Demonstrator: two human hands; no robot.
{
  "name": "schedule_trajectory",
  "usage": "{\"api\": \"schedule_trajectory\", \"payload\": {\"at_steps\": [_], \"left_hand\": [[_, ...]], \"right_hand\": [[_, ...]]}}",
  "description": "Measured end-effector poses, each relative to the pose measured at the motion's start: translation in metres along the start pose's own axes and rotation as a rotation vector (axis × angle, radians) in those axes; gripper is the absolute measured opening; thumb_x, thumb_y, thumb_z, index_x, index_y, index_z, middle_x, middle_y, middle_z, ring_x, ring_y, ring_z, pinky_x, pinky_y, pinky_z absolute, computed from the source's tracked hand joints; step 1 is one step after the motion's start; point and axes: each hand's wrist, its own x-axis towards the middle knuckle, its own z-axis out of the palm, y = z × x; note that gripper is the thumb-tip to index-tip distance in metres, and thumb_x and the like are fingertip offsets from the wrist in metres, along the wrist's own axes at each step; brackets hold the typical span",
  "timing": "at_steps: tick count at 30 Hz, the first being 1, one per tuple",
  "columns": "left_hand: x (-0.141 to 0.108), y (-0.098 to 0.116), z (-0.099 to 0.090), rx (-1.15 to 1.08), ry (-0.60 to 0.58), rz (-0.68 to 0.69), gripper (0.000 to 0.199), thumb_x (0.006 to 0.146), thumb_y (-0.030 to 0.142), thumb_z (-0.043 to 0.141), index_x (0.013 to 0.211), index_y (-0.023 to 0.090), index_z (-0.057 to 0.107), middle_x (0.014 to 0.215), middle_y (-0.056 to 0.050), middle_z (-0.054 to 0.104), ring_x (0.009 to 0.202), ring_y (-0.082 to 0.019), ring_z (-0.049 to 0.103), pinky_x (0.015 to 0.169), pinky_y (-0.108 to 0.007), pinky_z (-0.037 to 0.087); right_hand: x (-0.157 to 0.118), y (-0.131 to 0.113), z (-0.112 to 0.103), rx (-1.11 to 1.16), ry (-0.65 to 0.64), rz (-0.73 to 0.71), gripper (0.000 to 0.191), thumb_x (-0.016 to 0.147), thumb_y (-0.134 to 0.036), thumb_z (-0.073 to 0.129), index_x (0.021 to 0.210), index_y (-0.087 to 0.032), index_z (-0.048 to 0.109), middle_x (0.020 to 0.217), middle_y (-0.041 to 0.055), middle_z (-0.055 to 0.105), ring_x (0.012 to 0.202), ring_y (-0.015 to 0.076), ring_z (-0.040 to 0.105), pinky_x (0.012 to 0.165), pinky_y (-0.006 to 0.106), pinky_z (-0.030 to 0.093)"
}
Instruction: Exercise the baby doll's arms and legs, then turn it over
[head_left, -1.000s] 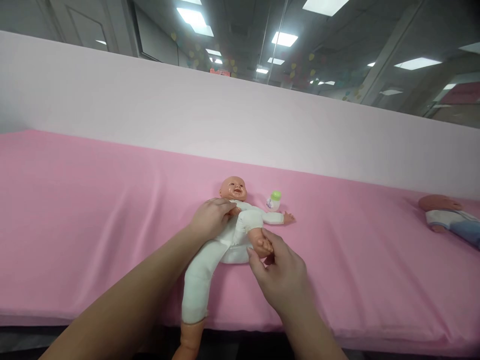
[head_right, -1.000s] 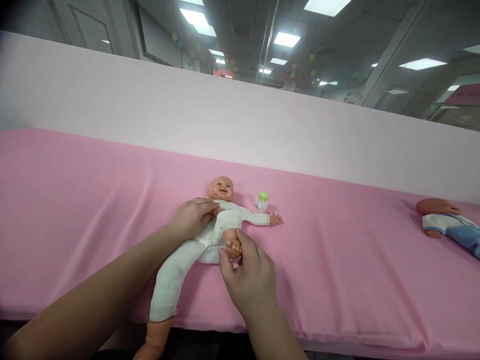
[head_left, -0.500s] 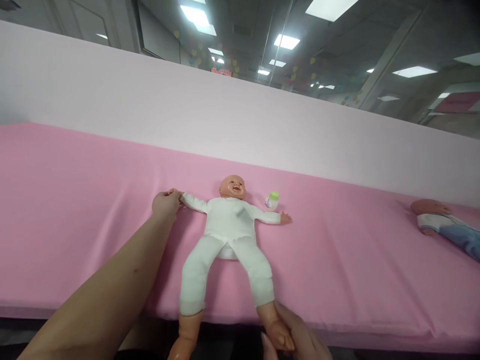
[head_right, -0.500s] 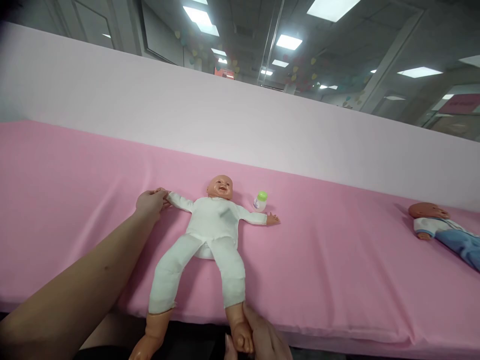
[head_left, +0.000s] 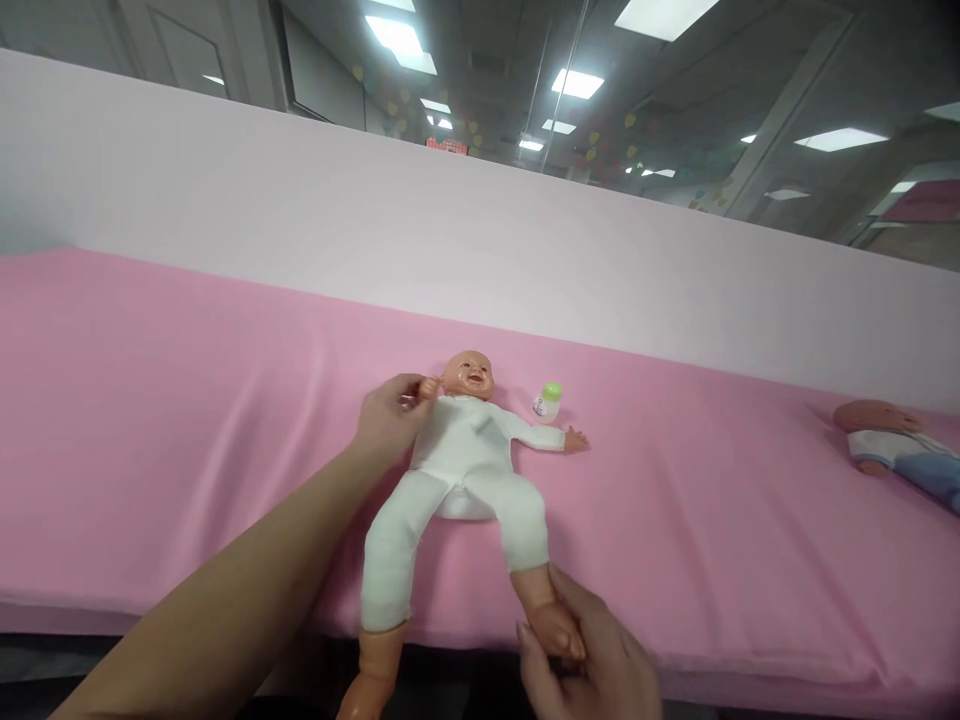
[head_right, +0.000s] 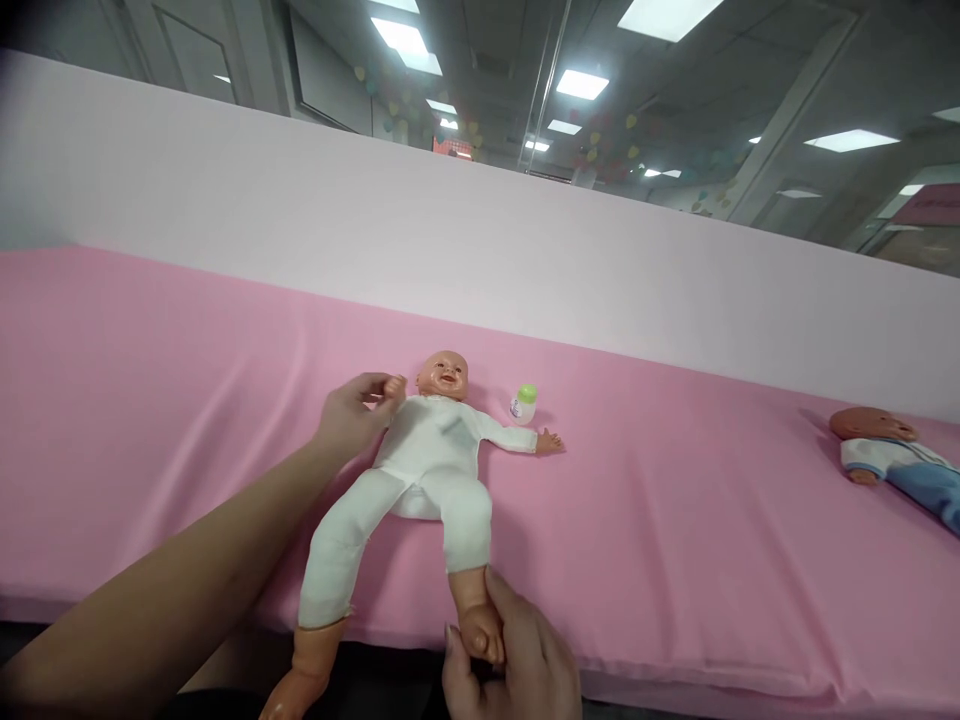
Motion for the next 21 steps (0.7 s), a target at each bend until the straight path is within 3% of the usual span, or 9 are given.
{"api": "schedule_trajectory", "payload": {"at_steps": [4, 9, 12, 16, 21], "left_hand": [[-0.011, 0.018, 0.014, 0.264, -0.260, 0.318, 0.023, 0.094, 0.042, 0.067, 0.110, 0.031, 0.080, 0.110, -0.004, 0.080, 0.108, -0.030, 0.070, 0.100, -0.046, 0.052], [-0.009, 0.019, 0.014, 0.318, -0.344, 0.358, 0.022, 0.096, 0.037, 0.061, 0.106, 0.032, 0.080, 0.105, -0.004, 0.081, 0.104, -0.028, 0.072, 0.101, -0.045, 0.051], [-0.008, 0.018, 0.011, 0.316, -0.336, 0.358, 0.024, 0.096, 0.037, 0.061, 0.111, 0.031, 0.080, 0.107, -0.005, 0.080, 0.106, -0.029, 0.071, 0.100, -0.045, 0.051], [-0.005, 0.010, 0.004, 0.252, -0.203, 0.220, 0.029, 0.095, 0.044, 0.064, 0.117, 0.031, 0.078, 0.113, -0.006, 0.079, 0.106, -0.030, 0.070, 0.094, -0.043, 0.052], [0.015, -0.031, -0.014, -0.087, 0.078, -0.232, 0.035, 0.094, 0.057, 0.064, 0.109, 0.026, 0.073, 0.099, -0.005, 0.077, 0.091, -0.025, 0.070, 0.079, -0.037, 0.057]], "right_hand": [[0.047, -0.010, 0.010, 0.021, 0.018, -0.095, 0.037, 0.092, -0.040, 0.067, 0.121, -0.017, 0.068, 0.088, 0.0071, 0.081, 0.060, 0.0202, 0.075, 0.061, 0.029, 0.065], [0.083, -0.016, 0.042, 0.089, 0.041, -0.044, 0.041, 0.094, -0.044, 0.064, 0.124, -0.015, 0.068, 0.087, 0.0067, 0.080, 0.057, 0.0179, 0.072, 0.060, 0.029, 0.063], [0.090, -0.020, 0.047, 0.128, 0.016, -0.043, 0.046, 0.094, -0.042, 0.066, 0.130, -0.015, 0.067, 0.092, 0.0068, 0.081, 0.063, 0.0182, 0.074, 0.064, 0.028, 0.063], [0.080, -0.024, 0.027, 0.157, 0.041, -0.087, 0.042, 0.091, -0.037, 0.068, 0.128, -0.017, 0.069, 0.093, 0.0061, 0.082, 0.064, 0.0173, 0.075, 0.062, 0.024, 0.064], [0.031, -0.015, -0.005, 0.082, 0.024, -0.113, 0.039, 0.089, -0.038, 0.070, 0.123, -0.019, 0.074, 0.093, 0.0083, 0.082, 0.070, 0.0223, 0.078, 0.065, 0.027, 0.067]]}}
